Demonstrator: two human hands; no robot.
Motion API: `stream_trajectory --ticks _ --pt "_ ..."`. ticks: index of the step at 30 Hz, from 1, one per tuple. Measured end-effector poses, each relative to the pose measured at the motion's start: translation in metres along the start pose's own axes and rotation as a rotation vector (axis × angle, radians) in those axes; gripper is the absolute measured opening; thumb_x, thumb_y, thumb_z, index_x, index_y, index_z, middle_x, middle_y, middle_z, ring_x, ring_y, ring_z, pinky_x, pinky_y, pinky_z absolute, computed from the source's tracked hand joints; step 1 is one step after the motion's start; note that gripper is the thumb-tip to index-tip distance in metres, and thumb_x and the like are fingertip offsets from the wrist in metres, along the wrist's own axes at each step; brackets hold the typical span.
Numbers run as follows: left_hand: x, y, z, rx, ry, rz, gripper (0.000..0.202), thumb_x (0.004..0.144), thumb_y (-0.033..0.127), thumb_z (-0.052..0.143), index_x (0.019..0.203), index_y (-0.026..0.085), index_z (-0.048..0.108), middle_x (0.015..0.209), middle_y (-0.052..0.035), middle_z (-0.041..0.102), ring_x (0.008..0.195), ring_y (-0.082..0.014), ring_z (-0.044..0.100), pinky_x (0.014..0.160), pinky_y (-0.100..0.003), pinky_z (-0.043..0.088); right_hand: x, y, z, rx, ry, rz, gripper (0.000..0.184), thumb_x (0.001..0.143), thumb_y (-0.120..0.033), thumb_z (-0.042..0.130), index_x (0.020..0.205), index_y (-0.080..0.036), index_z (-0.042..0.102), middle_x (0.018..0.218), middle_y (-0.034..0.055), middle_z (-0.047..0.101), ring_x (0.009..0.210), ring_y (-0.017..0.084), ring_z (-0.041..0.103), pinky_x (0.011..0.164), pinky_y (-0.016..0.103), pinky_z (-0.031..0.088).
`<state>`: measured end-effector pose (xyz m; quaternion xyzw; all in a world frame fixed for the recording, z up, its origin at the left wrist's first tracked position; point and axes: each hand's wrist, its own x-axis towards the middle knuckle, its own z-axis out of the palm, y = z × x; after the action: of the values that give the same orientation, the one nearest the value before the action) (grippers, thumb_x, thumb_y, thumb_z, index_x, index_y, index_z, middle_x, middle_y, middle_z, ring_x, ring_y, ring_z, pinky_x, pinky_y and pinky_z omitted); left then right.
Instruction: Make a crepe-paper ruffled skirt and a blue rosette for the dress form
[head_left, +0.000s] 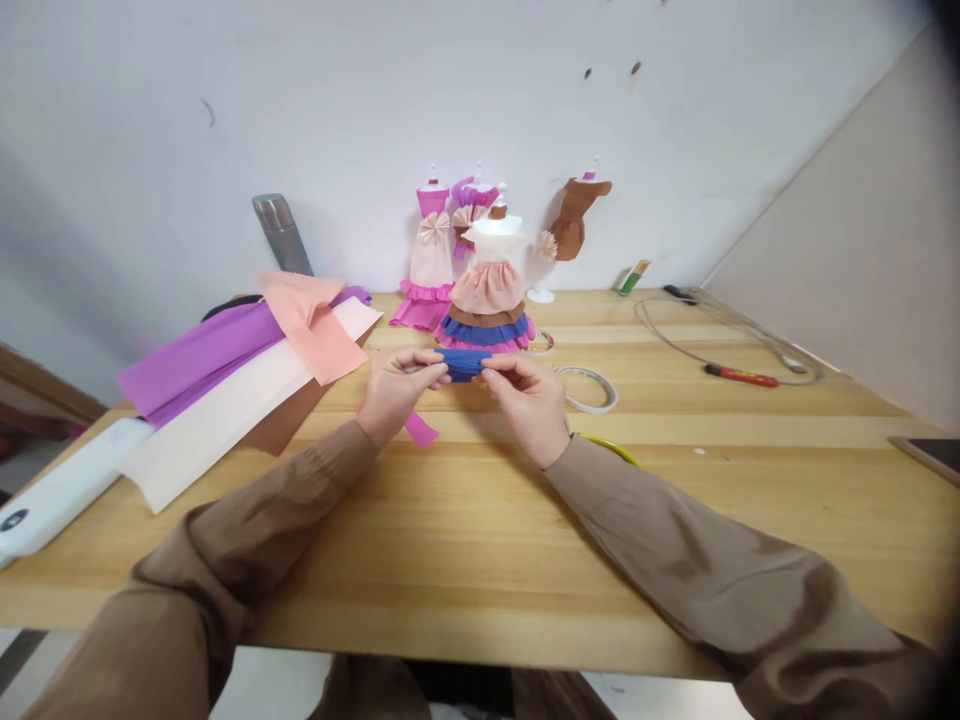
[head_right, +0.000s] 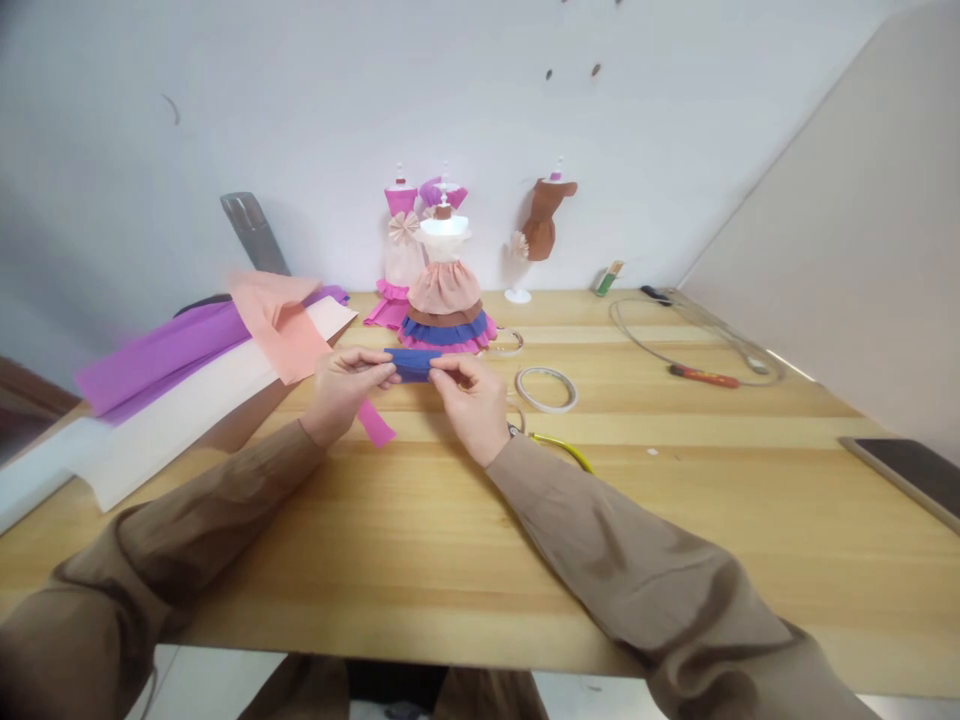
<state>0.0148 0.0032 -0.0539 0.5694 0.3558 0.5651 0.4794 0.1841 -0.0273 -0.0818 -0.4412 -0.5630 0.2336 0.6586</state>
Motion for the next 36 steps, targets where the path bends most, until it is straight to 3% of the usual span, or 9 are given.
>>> stream_trajectory --ticks 4,16,26,30,36 --pt "0.000 0.000 0.001 -0.004 0.003 0.010 0.021 0.061 0.026 0.081 0.072 0.013 0.069 0.061 -0.0016 0.070 0.057 -0.0150 0.070 0.058 -0.027 0.057 0.002 -0.004 0.000 0.000 0.017 -0.012 0.006 0.075 -0.025 0.068 0.079 -0.021 0.071 0.085 0.0048 0.071 0.081 0.020 0.066 0.076 0.037 0.054" --pt "0.001 -0.002 0.001 -0.003 -0.009 0.027 0.017 0.063 0.021 0.078 0.075 0.014 0.068 0.056 0.0006 0.068 0.052 -0.0119 0.066 0.054 -0.023 0.055 0.000 -0.007 -0.001 0.025 -0.012 0.020 0.008 0.075 -0.026 0.069 0.080 -0.020 0.072 0.078 0.0029 0.069 0.071 0.017 0.063 0.071 0.035 0.053" --pt "0.000 -0.008 -0.002 0.064 -0.036 0.141 0.019 0.069 0.024 0.076 0.087 0.017 0.077 0.075 -0.0015 0.073 0.059 -0.0104 0.065 0.058 -0.024 0.058 -0.001 -0.001 -0.002 -0.020 -0.049 -0.015 0.022 0.080 -0.028 0.065 0.100 -0.022 0.074 0.082 0.0024 0.067 0.073 0.016 0.060 0.073 0.036 0.052" --pt "0.000 -0.010 -0.003 0.089 -0.040 0.160 0.014 0.069 0.025 0.077 0.081 0.018 0.076 0.080 -0.0018 0.072 0.060 -0.0097 0.064 0.059 -0.023 0.058 0.000 0.003 -0.001 -0.057 -0.049 -0.027 0.018 0.081 -0.028 0.063 0.094 -0.022 0.073 0.083 0.0035 0.069 0.074 0.018 0.062 0.076 0.037 0.053" --pt "0.001 -0.013 -0.003 0.105 -0.025 0.132 0.012 0.070 0.026 0.075 0.078 0.017 0.073 0.072 -0.0005 0.069 0.057 -0.0095 0.062 0.058 -0.022 0.056 -0.001 0.005 0.001 -0.088 -0.044 -0.018 0.013 0.081 -0.028 0.062 0.088 -0.020 0.070 0.083 0.0039 0.068 0.075 0.017 0.062 0.073 0.035 0.052"
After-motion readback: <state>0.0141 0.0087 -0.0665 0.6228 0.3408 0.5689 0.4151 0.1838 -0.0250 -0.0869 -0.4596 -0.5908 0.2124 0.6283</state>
